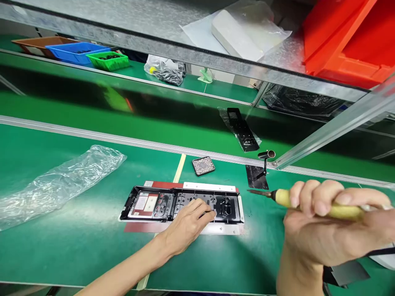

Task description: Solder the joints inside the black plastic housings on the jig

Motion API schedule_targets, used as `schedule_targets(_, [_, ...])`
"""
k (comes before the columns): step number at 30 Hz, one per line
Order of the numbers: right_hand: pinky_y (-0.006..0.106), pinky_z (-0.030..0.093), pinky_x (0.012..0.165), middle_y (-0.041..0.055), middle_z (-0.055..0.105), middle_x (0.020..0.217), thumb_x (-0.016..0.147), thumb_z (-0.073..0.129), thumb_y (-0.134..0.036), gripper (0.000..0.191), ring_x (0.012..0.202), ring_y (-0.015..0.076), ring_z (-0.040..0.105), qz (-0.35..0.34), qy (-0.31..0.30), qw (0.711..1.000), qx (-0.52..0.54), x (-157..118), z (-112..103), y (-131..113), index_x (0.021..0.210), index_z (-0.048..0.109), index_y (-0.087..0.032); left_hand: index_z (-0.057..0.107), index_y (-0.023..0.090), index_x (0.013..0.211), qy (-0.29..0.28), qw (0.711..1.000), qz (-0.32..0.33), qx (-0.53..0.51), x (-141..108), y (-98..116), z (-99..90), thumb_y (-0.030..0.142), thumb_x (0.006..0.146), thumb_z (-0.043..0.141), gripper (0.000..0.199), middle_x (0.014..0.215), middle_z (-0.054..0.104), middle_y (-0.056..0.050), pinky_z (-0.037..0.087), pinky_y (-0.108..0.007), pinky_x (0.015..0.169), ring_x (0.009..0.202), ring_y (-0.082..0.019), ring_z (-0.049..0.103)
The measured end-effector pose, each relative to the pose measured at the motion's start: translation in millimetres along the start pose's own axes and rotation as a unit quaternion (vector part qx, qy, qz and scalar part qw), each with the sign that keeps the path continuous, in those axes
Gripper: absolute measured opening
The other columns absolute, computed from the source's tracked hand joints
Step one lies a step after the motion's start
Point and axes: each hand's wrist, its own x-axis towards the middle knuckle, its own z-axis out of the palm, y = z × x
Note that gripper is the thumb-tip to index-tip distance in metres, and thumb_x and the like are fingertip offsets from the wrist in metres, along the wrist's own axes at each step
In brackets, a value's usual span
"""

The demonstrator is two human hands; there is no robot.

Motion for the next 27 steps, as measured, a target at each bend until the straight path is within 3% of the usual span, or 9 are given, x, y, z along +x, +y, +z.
schedule_targets(4, [0.025,0.04,0.038,-0.0066,0.045,0.047,0.098,0.046,-0.054,0.043,0.037,0.0092,0.039,0.117,-0.092,0.987,0.063,-25,12,7,0.069,0.054,-0.022,0.061,0.016,0.119,0.094,0.995,-0.028,0.013,-13,-4,-2.0,0.006,0.093,0.058,0.028,0.107,0.069,-0.008,0.051,-0.038,0.082,0.099,-0.022,0.058])
schedule_targets(8, [0.025,0.041,0.041,-0.0065,0.046,0.047,0.098,0.051,-0.043,0.037,0.04,0.009,0.04,0.178,-0.108,0.975,0.08,-50,25,23,0.068,0.051,-0.021,0.063,0.016,0.117,0.189,0.979,-0.066,0.039,-31,-10,0.7,0.004,0.088,0.066,0.032,0.104,0.07,-0.008,0.052,-0.04,0.086,0.1,-0.024,0.059])
schedule_targets(11, [0.025,0.04,0.042,-0.0057,0.047,0.049,0.099,0.048,-0.036,0.034,0.043,0.01,0.043,0.204,-0.11,0.97,0.067,-63,30,33,0.068,0.05,-0.021,0.064,0.017,0.117,0.224,0.969,-0.087,0.05,-41,-12,5.6,0.004,0.085,0.069,0.035,0.103,0.072,-0.008,0.053,-0.041,0.086,0.101,-0.025,0.06])
schedule_targets(27, [0.025,0.036,0.045,-0.0051,0.048,0.052,0.1,0.047,-0.031,0.032,0.046,0.0096,0.041,0.224,-0.138,0.965,0.005,-78,36,53,0.07,0.049,-0.021,0.063,0.017,0.118,0.247,0.963,-0.112,0.008,-52,-19,15.6,0.001,0.084,0.069,0.038,0.103,0.071,-0.008,0.054,-0.043,0.089,0.104,-0.025,0.059])
